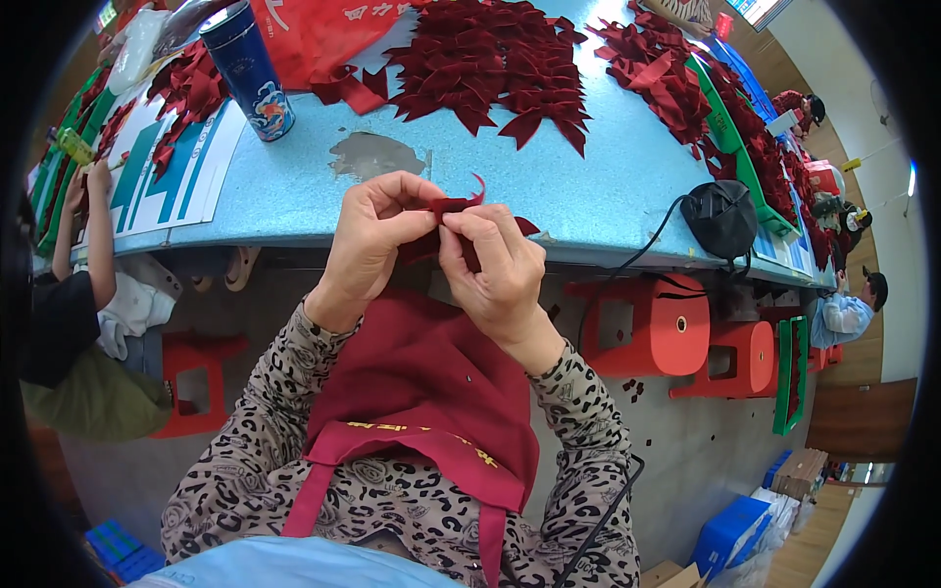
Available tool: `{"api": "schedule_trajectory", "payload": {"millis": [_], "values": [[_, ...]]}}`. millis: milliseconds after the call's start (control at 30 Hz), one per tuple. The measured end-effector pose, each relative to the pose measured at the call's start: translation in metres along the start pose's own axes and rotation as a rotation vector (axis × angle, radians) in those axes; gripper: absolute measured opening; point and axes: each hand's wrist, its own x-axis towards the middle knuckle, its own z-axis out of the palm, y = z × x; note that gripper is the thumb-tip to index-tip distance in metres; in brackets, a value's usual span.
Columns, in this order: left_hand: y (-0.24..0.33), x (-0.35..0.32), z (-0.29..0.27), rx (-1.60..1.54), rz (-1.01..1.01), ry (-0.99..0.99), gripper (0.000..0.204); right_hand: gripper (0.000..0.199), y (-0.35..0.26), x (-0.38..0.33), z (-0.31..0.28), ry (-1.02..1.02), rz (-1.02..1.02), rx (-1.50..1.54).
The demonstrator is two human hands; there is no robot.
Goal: Folding and stacking small red fabric pieces into decorative shapes.
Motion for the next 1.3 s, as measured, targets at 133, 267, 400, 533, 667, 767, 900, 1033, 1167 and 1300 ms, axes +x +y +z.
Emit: {"api": "schedule_trajectory", "payload": {"millis": [133, 267, 400, 533, 667, 767, 900, 1033, 1167, 1300], "values": [[0.006, -0.004, 0.007, 0.058, -0.004, -0.007, 0.015, 0.024, 0.001, -0.003, -0.004, -0.022, -0.002, -0.057], [0.002, -0.005, 0.008, 0.172, 0.053, 0.044, 0.016, 0.024, 0.001, -0.006, -0.006, -0.07, -0.06, -0.201], [0.005, -0.005, 0.013, 0.363, 0.154, 0.085, 0.016, 0.025, 0.001, -0.006, -0.008, -0.084, -0.158, -0.366], [0.002, -0.004, 0.017, 0.176, 0.088, 0.072, 0.018, 0.027, 0.003, -0.003, -0.013, -0.092, -0.247, -0.453], [0.002, -0.001, 0.027, 0.132, 0.107, 0.075, 0.019, 0.028, 0.008, 0.0, -0.019, -0.084, -0.267, -0.506], [-0.006, 0.008, 0.025, -0.091, 0.008, 0.112, 0.018, 0.029, 0.01, -0.001, -0.021, -0.094, -0.266, -0.502], [-0.014, 0.018, 0.031, -0.06, 0.11, 0.172, 0.016, 0.026, 0.01, -0.005, -0.029, -0.117, -0.239, -0.474], [-0.009, 0.027, 0.037, -0.119, 0.165, 0.161, 0.014, 0.022, 0.011, -0.016, -0.044, -0.157, -0.17, -0.26], [0.0, 0.032, 0.046, -0.114, 0.141, 0.102, 0.016, 0.015, 0.026, -0.026, -0.06, -0.022, -0.028, -0.014], [0.008, 0.034, 0.057, -0.107, 0.092, 0.028, 0.016, 0.014, 0.042, -0.021, -0.078, -0.045, 0.443, 0.223]]}}
